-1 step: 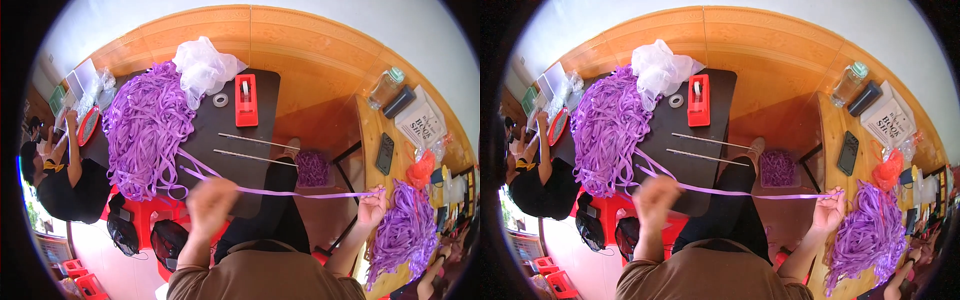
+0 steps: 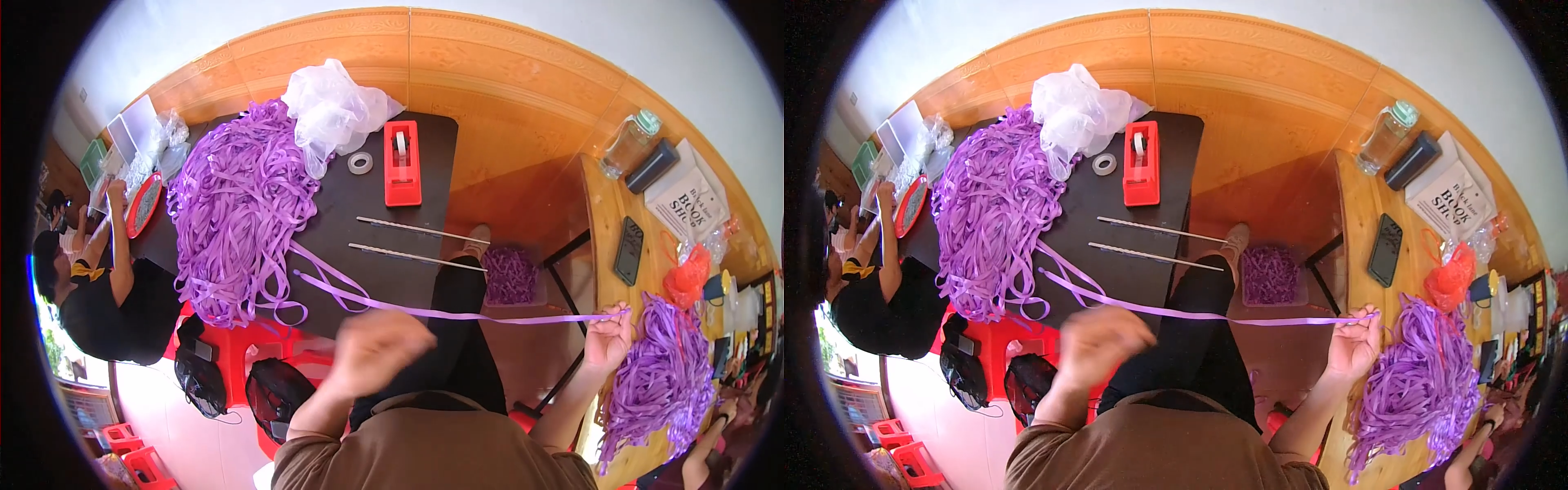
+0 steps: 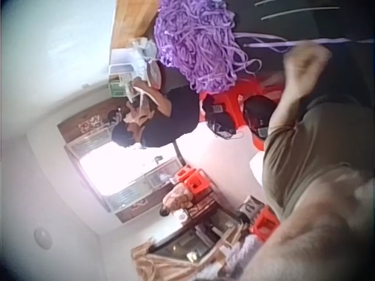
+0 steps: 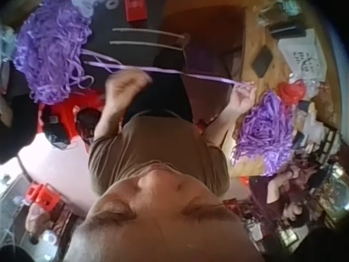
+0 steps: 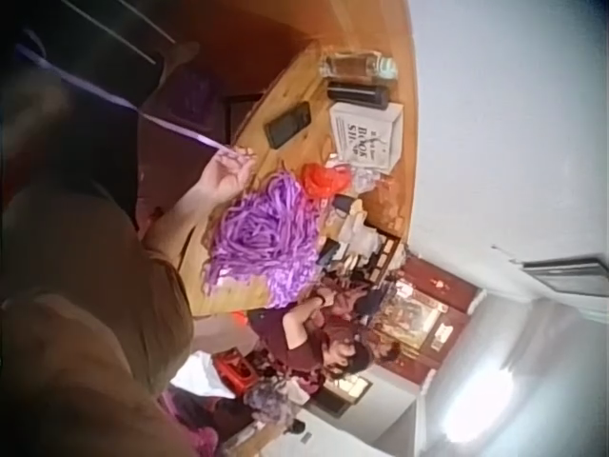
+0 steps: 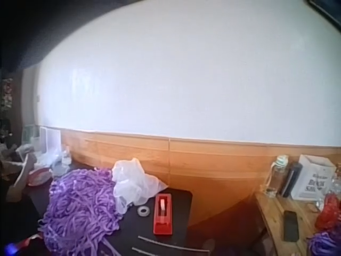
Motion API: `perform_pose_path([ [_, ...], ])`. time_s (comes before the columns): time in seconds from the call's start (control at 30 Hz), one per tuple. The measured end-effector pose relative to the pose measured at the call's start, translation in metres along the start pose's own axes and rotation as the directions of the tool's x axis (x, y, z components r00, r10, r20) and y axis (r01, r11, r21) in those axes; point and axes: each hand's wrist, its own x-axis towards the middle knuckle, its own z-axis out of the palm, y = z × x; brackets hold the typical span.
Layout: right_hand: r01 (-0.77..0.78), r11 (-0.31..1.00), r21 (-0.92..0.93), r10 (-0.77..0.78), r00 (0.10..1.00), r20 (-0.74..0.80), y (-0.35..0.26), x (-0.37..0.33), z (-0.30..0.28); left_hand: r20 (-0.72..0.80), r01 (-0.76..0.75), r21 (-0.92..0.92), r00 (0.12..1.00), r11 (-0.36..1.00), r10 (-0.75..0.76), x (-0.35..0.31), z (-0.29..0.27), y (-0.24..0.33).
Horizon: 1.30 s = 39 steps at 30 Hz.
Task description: Wrapping and securing purple ribbons around a metal jig to create decorative bows.
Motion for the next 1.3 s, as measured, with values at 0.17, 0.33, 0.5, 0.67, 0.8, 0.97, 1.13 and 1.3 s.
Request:
perform_pose_path([
  [0.17,-0.015,1.000,-0.009,0.016,0.995,0.101,0.002,-0.007,0.017,0.741,0.761,-0.417,0.602,0.497,-0.299,-0.018,0.110,-0.065],
  [0.33,0.032,0.999,-0.025,-0.028,0.987,0.157,-0.014,-0.015,0.015,0.387,0.504,-0.849,0.797,0.159,-0.463,-0.001,0.130,-0.084],
  [0.5,0.084,0.996,0.014,-0.085,0.987,0.138,-0.025,-0.017,0.009,0.330,0.410,-0.907,0.838,0.100,-0.435,0.012,0.124,-0.074],
  [0.67,0.120,0.990,0.070,-0.126,0.988,0.085,-0.038,-0.016,-0.001,0.218,0.332,-0.919,0.878,0.214,-0.426,0.014,0.106,-0.041],
  [0.8,0.135,0.985,0.110,-0.140,0.990,0.033,-0.034,-0.015,0.000,0.117,0.217,-0.943,0.926,0.251,-0.359,0.011,0.077,-0.026],
  [0.97,0.135,0.984,0.116,-0.138,0.990,0.017,-0.030,-0.013,0.003,-0.066,0.030,-0.965,0.934,0.261,-0.350,0.006,0.024,-0.020],
  [1.13,0.139,0.985,0.103,-0.137,0.990,-0.023,-0.024,-0.014,0.005,-0.226,-0.070,-0.922,0.895,0.380,-0.384,0.001,-0.027,-0.039],
  [1.3,0.142,0.986,0.086,-0.141,0.990,-0.016,-0.023,-0.011,-0.001,-0.271,-0.159,-0.921,0.916,0.355,-0.294,-0.011,-0.068,-0.066],
])
